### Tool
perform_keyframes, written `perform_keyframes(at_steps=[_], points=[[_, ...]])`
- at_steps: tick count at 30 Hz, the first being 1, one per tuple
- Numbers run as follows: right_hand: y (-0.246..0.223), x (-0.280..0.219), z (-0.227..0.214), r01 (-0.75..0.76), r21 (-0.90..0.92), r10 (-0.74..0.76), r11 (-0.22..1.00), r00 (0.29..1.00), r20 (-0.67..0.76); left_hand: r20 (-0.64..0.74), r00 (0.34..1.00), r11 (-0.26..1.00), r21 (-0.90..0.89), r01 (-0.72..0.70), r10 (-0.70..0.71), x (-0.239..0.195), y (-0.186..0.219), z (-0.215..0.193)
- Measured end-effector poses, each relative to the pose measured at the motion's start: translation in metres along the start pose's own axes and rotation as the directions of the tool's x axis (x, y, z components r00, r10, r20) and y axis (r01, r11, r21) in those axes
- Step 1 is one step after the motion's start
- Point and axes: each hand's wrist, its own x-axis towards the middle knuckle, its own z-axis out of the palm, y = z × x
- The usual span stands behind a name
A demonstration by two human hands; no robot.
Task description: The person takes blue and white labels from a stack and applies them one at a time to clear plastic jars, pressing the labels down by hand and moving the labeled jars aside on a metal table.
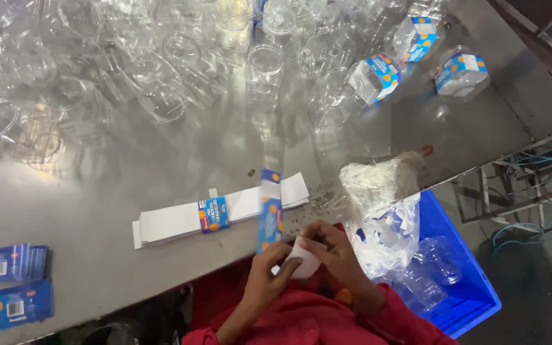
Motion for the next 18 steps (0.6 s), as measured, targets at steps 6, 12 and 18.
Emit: perform_keyframes(at_steps=[6,12,18], points=[[-0.006,-0.016,0.020,0.485,-0.396,-0.504,0.780,0.862,0.062,-0.029,0.999,0.997,0.074,-0.031,0.033,-0.007,-0.006,-0.002],[0.009,-0.005,-0.015,-0.049,0.103,0.069,0.994,0.977,-0.204,0.003,1.000,1.000,-0.022,-0.001,0.001,-0.015,0.005,-0.006],[-0.022,-0.025,0.006,0.328,-0.331,-0.340,0.885,0.940,0.023,-0.063,0.980,0.976,0.119,-0.180,0.188,-0.017,0.006,-0.002]])
